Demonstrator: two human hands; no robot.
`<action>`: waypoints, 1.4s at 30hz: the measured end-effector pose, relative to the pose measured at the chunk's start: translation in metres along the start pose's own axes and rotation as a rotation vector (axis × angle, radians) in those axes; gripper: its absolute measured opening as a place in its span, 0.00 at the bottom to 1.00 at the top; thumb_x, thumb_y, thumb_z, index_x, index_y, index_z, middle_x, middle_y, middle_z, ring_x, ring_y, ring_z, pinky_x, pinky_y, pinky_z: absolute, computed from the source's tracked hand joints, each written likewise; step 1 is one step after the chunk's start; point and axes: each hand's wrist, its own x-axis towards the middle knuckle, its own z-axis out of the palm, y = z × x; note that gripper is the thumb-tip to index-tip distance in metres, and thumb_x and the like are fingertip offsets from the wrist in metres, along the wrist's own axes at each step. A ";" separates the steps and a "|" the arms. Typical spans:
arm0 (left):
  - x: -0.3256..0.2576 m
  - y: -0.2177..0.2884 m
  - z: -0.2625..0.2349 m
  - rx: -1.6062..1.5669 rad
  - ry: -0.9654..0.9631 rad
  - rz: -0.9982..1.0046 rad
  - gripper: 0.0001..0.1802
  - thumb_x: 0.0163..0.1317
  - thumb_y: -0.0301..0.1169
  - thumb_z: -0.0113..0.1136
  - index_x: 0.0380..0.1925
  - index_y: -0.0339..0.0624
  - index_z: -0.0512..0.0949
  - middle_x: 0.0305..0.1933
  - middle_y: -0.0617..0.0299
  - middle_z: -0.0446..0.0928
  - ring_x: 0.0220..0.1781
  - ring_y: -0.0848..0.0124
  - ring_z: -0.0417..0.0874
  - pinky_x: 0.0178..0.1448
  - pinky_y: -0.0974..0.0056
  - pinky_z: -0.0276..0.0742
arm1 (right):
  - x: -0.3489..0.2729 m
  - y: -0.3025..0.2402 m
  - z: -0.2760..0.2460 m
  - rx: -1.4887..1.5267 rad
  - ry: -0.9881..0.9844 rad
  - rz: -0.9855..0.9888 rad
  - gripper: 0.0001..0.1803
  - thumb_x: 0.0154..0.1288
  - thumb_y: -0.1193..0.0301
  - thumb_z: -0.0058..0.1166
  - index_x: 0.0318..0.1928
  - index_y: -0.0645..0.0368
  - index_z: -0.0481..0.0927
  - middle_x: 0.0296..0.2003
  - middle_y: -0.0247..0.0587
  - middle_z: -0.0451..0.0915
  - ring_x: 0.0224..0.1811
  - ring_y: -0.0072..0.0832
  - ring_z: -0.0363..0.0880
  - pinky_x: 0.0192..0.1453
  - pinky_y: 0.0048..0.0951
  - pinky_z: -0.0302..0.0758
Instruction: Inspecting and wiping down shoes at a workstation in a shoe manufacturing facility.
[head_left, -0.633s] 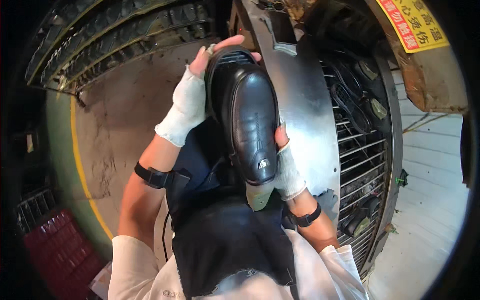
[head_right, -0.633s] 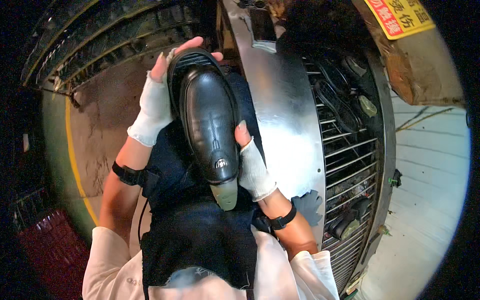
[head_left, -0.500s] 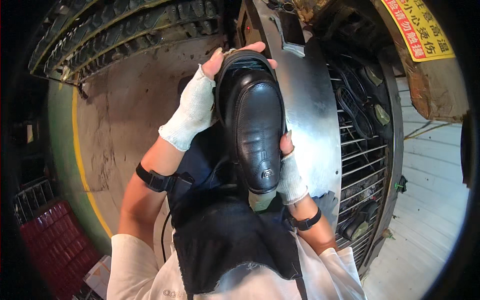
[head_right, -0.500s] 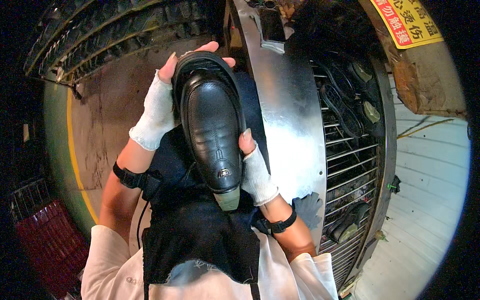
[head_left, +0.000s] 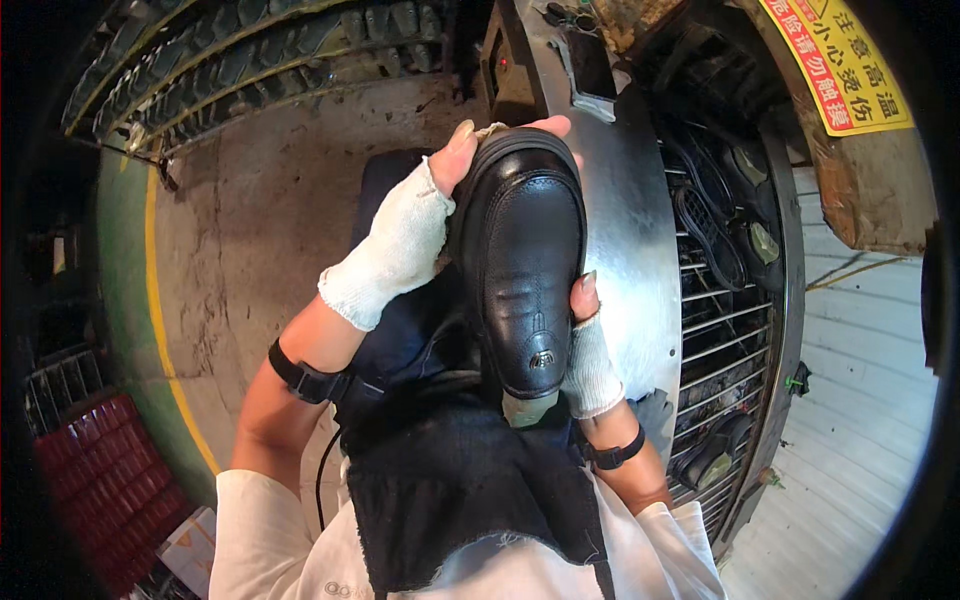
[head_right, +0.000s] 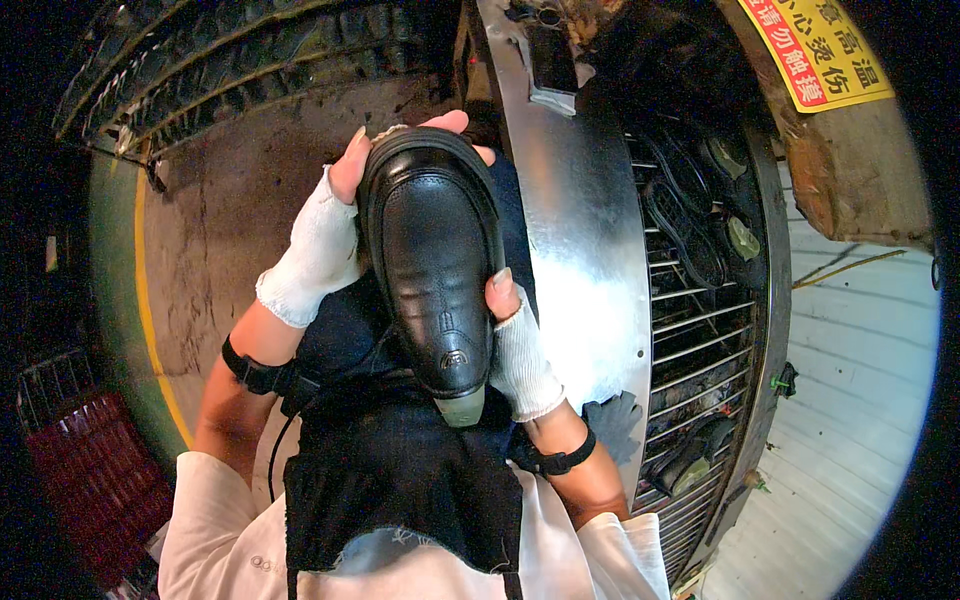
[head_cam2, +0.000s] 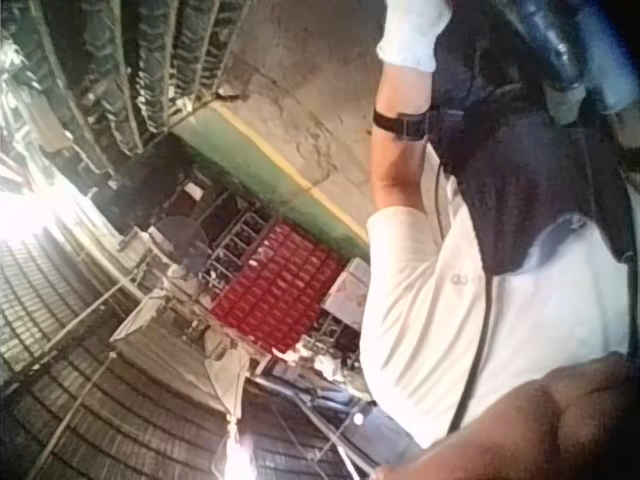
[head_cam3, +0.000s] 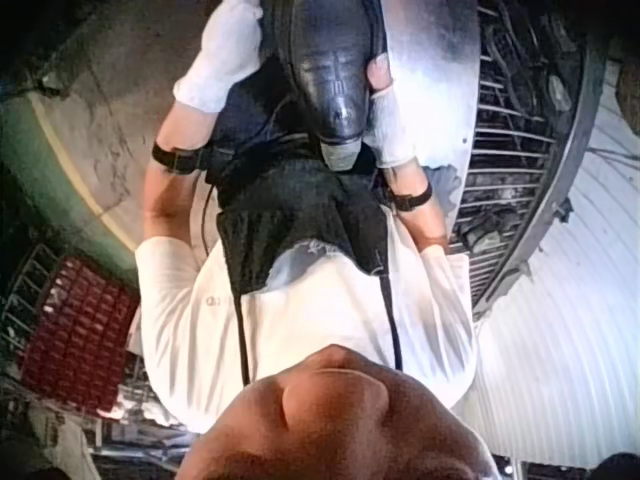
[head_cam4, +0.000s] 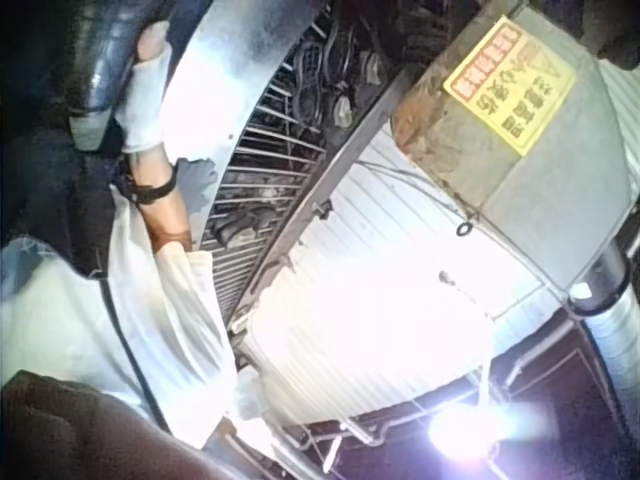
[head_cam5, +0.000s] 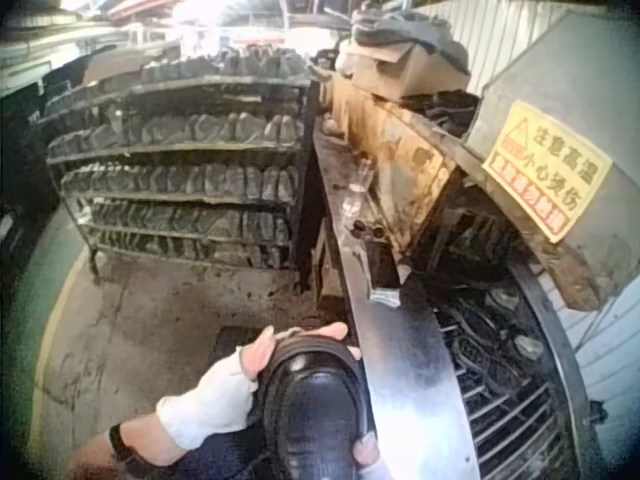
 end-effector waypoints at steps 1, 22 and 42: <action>-0.003 0.000 0.000 0.122 0.009 0.014 0.46 0.81 0.66 0.38 0.79 0.36 0.63 0.74 0.46 0.75 0.70 0.62 0.81 0.76 0.57 0.76 | 0.001 0.004 -0.006 0.045 -0.011 0.014 0.51 0.72 0.32 0.55 0.72 0.69 0.71 0.61 0.54 0.84 0.56 0.41 0.89 0.64 0.42 0.87; -0.093 0.002 -0.045 0.157 0.174 0.156 0.85 0.33 0.56 0.92 0.86 0.61 0.40 0.71 0.41 0.76 0.70 0.46 0.81 0.72 0.39 0.81 | 0.009 -0.025 0.021 -0.949 -0.122 -0.844 0.19 0.59 0.66 0.73 0.49 0.59 0.86 0.26 0.37 0.78 0.28 0.33 0.81 0.37 0.32 0.77; -0.042 -0.011 0.043 0.828 0.085 0.018 0.63 0.50 0.54 0.83 0.75 0.24 0.61 0.67 0.44 0.78 0.72 0.58 0.79 0.77 0.58 0.71 | -0.014 -0.124 0.041 -1.268 -0.231 -0.821 0.45 0.63 0.53 0.71 0.75 0.62 0.73 0.76 0.53 0.72 0.76 0.45 0.74 0.79 0.43 0.68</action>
